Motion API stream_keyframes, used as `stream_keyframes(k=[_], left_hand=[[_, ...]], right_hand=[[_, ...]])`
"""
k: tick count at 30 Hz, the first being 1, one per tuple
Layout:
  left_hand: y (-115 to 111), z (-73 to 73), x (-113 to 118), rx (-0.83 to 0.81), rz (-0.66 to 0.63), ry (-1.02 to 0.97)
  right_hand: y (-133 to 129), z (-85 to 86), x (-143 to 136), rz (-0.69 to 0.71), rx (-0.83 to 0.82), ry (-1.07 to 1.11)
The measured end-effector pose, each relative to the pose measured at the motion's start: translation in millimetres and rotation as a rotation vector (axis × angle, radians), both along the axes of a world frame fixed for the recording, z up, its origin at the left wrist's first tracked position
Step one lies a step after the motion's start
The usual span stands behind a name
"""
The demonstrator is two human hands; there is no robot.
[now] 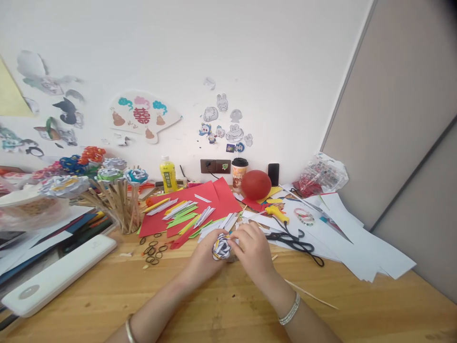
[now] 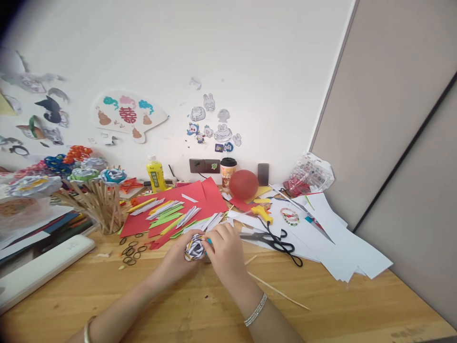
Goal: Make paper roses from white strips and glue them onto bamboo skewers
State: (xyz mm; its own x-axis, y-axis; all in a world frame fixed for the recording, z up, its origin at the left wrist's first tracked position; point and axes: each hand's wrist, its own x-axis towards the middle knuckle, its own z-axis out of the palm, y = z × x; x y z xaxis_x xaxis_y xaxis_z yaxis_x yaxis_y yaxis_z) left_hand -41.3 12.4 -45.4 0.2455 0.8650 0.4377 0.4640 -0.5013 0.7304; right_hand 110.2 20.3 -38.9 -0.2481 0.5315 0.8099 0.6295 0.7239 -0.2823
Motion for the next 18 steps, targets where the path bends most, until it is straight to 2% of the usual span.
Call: stream_keyframes(k=[18], left_hand=[[1.9,-0.6,-2.2,0.093,0.026,0.114]], right_hand=[[-0.6,-3.4,-4.0,-0.090,0.105,-0.095]])
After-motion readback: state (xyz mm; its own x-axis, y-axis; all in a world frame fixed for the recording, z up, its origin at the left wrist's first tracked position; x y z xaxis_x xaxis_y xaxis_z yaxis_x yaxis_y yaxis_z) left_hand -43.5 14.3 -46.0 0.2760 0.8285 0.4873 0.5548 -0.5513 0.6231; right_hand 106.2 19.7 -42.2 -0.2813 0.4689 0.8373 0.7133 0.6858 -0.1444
